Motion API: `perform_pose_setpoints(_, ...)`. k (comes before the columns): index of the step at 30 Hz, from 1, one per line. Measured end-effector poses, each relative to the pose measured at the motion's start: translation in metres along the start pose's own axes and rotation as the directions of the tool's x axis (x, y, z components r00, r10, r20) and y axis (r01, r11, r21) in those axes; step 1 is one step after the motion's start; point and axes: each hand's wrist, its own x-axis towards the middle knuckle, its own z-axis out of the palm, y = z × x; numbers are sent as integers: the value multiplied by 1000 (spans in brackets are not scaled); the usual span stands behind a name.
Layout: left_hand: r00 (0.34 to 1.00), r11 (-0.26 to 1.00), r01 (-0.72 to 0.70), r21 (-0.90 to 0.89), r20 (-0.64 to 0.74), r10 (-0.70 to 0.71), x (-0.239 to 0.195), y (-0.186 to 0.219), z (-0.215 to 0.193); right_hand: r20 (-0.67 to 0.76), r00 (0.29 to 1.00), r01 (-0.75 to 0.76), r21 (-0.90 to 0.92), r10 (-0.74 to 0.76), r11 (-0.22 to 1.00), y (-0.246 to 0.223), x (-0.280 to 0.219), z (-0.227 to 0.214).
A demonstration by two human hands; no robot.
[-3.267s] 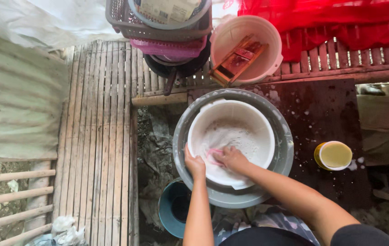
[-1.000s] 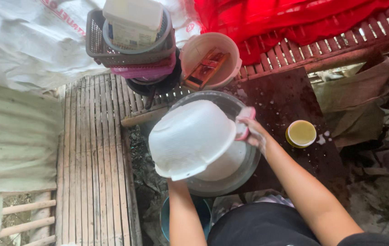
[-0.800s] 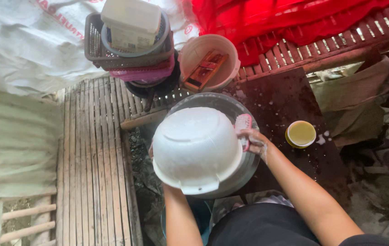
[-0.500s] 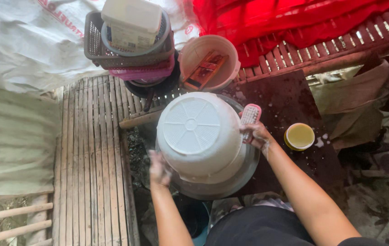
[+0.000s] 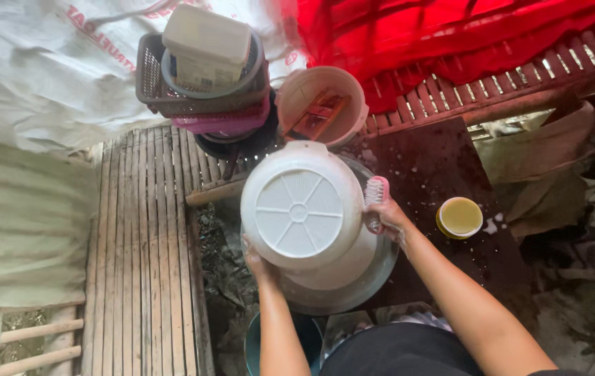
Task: The person washes a white plastic colander, a large metal basin, a black ladle, and a wooden grater using a pink sponge and soap in a basin of water. The person repeatedly refills the basin with water from a blue bucket and rinses the items before placing them aside.
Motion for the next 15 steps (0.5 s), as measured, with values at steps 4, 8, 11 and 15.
perform_pose_setpoints(4, 990, 997, -47, 59, -127, 54, 7, -3, -1, -63, 988, -149, -235, 138, 960, -4, 1, 7)
perform_pose_setpoints(8, 988, 979, -45, 197, -137, 73, -4, 2, 3, 17, 956, -290, -67, 292, 955, 5, 5, -2)
perform_pose_setpoints(11, 951, 953, -112, 281, -247, 184, 7, -2, 11, -40, 960, -280, -182, 277, 943, 17, 15, -11)
perform_pose_setpoints(15, 983, 983, -90, 159, -146, 113, -6, 7, 17, -6, 999, -41, -71, 40, 997, 24, 20, -10)
